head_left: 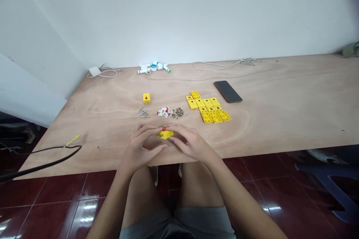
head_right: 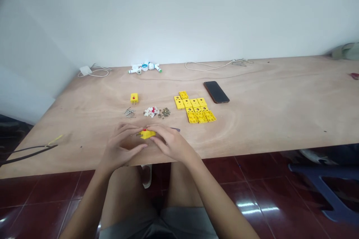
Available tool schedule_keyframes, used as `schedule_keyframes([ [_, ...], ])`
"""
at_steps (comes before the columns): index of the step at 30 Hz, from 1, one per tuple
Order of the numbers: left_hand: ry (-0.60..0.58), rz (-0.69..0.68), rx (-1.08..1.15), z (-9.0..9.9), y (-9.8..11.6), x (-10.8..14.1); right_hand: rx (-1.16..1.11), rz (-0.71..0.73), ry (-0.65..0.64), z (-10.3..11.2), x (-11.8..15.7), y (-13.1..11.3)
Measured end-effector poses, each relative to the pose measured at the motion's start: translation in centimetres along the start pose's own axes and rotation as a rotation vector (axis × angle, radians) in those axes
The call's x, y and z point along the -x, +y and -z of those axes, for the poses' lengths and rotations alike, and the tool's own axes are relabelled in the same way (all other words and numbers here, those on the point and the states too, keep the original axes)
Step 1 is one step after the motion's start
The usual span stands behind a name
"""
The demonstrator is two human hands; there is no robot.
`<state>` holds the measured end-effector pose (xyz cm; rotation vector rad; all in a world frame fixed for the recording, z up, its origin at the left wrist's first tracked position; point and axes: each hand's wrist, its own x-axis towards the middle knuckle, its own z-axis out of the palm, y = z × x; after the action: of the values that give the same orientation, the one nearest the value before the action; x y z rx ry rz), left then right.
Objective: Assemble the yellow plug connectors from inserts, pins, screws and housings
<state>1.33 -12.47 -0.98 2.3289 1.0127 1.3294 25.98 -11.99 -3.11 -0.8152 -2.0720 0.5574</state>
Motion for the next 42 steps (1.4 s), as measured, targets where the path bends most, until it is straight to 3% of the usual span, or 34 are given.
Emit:
schedule_keyframes([
  [12, 0.056, -0.007, 0.106, -1.1, 0.7, 0.0, 0.025, 0.086, 0.064, 0.0, 0.3, 0.2],
  [21, 0.017, -0.021, 0.117, -1.2, 0.6, 0.6, 0.008, 0.110, 0.007, 0.4, -0.2, 0.0],
  [29, 0.002, 0.060, 0.091, -1.4, 0.3, 0.1, 0.310, 0.140, -0.023, -0.1, -0.2, 0.1],
  [32, -0.026, 0.089, 0.102, -1.3, -0.1, 0.1, 0.279, 0.115, -0.006, 0.1, 0.0, 0.1],
  [37, -0.062, 0.087, 0.054, -1.4, -0.6, 0.8, 0.238, -0.036, 0.154, 2.2, 1.3, 0.5],
  [42, -0.081, 0.011, 0.002, -2.3, -1.0, 1.5, 0.484, -0.200, 0.063, 4.2, 3.2, 1.2],
])
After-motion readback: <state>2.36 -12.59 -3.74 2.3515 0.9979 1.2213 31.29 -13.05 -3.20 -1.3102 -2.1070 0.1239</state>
